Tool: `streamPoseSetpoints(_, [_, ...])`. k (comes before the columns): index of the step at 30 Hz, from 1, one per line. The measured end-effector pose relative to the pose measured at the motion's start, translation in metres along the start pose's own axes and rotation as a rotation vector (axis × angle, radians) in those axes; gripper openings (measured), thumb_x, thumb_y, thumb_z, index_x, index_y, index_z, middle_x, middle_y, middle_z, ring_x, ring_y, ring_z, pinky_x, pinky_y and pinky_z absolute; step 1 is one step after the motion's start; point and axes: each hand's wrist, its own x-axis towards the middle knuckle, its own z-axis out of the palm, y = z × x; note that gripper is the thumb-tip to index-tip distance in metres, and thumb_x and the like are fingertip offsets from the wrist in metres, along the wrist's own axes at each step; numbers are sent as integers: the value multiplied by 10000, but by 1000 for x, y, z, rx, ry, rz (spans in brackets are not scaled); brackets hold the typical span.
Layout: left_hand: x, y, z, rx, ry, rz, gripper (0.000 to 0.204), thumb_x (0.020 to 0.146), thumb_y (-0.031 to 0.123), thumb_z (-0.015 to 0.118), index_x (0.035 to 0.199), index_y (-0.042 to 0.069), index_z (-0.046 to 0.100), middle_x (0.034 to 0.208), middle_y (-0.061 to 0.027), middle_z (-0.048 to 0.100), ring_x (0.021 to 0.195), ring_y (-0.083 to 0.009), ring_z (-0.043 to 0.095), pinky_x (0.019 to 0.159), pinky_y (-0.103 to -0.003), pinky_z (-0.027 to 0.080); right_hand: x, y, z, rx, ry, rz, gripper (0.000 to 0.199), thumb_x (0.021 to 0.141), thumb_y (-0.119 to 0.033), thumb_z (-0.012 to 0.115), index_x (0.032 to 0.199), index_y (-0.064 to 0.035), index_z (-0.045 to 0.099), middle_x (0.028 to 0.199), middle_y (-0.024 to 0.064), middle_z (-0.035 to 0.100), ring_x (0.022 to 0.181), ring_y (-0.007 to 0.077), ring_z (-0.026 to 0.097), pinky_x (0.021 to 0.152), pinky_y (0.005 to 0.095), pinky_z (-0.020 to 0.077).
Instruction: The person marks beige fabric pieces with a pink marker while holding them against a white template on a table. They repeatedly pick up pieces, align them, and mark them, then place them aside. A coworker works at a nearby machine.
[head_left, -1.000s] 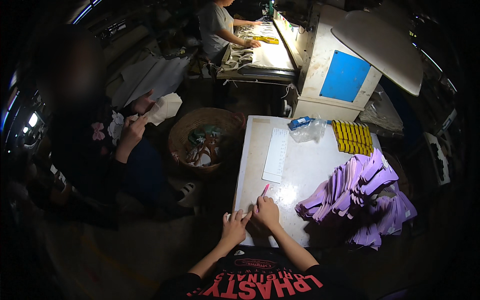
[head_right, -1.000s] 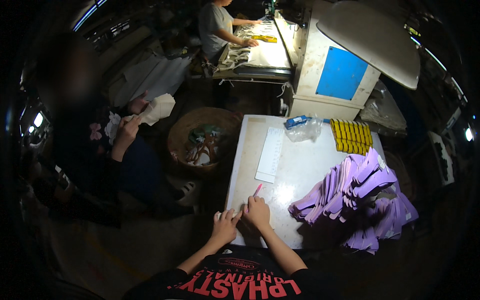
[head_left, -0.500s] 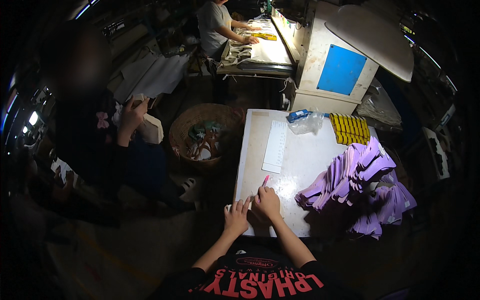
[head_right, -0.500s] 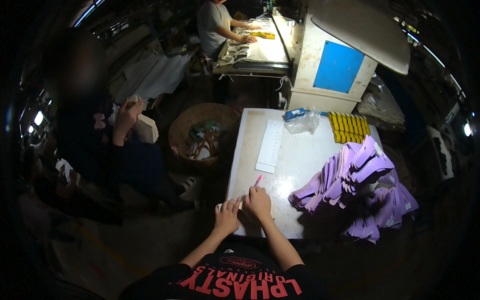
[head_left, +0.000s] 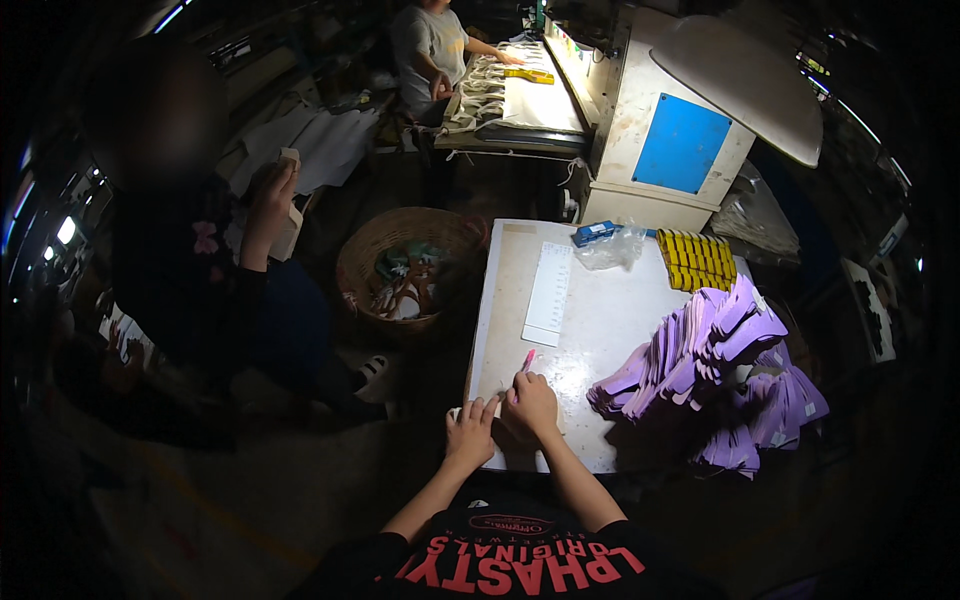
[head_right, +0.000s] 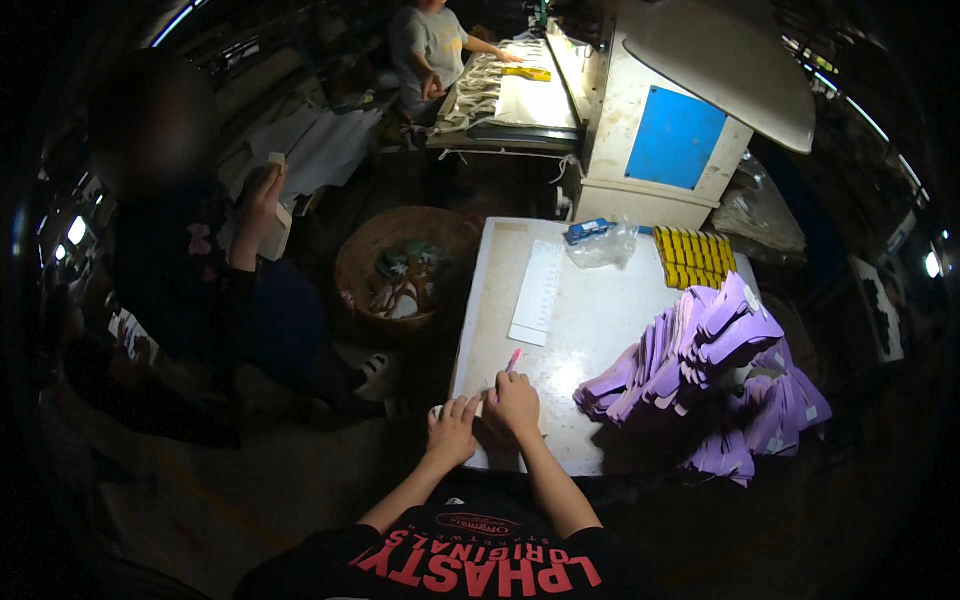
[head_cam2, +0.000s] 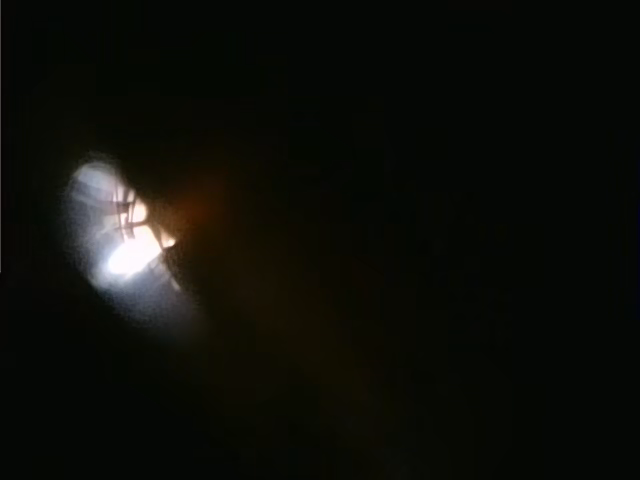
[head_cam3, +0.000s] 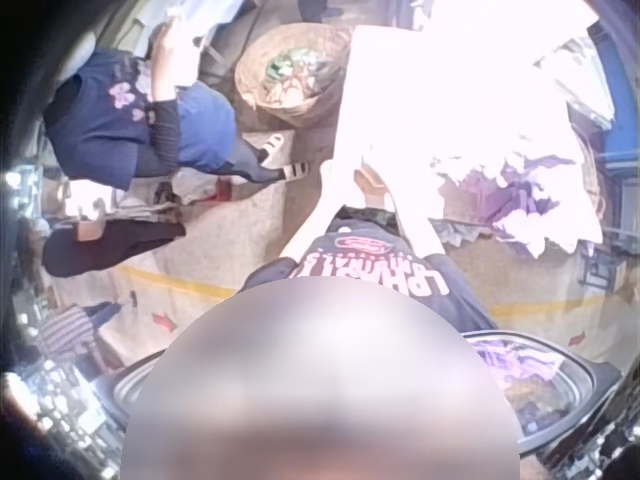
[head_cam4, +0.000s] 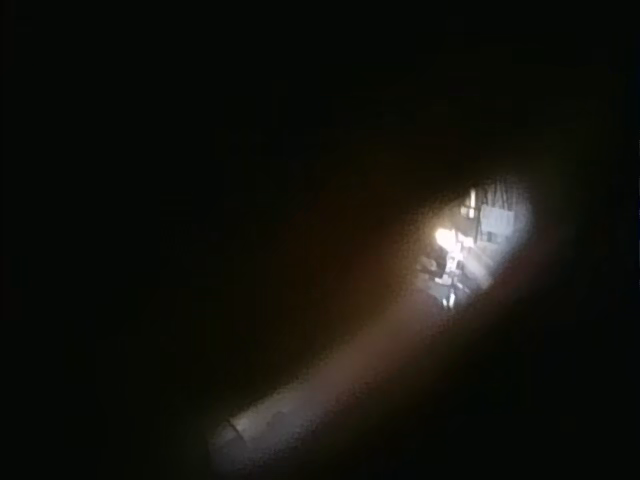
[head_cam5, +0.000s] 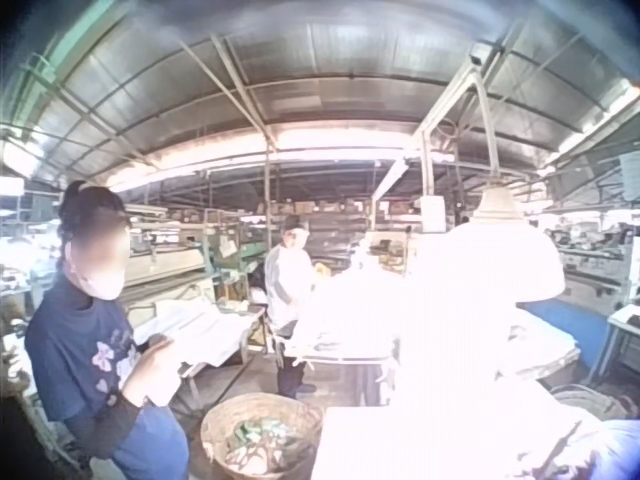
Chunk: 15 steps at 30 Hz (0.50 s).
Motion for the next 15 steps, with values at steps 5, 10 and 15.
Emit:
streamPoseSetpoints(5, [0,0,1,-15,20,2,894,780,198,753,1592,160,380,1446,-103,492,1385,-273,441,1093,-617,359,1,0,0,-9,-19,8,176,837,-223,667,896,-59,641,887,160,658,885,373,646,717,501,559])
streamPoseSetpoints(10, [0,-1,2,-52,33,12,884,783,183,748,1588,159,383,1447,-107,493,1389,-284,444,1082,-629,366,0,0,1,-23,-47,35,192,850,-224,661,932,-51,644,914,157,657,915,363,649,758,489,570])
streamPoseSetpoints(15, [1,-3,-2,-78,-2,11,894,790,172,741,1599,159,362,1462,-110,487,1400,-304,440,1055,-644,384,2,-3,-5,-3,-71,37,190,848,-217,657,931,-47,636,910,158,655,919,372,648,766,501,566])
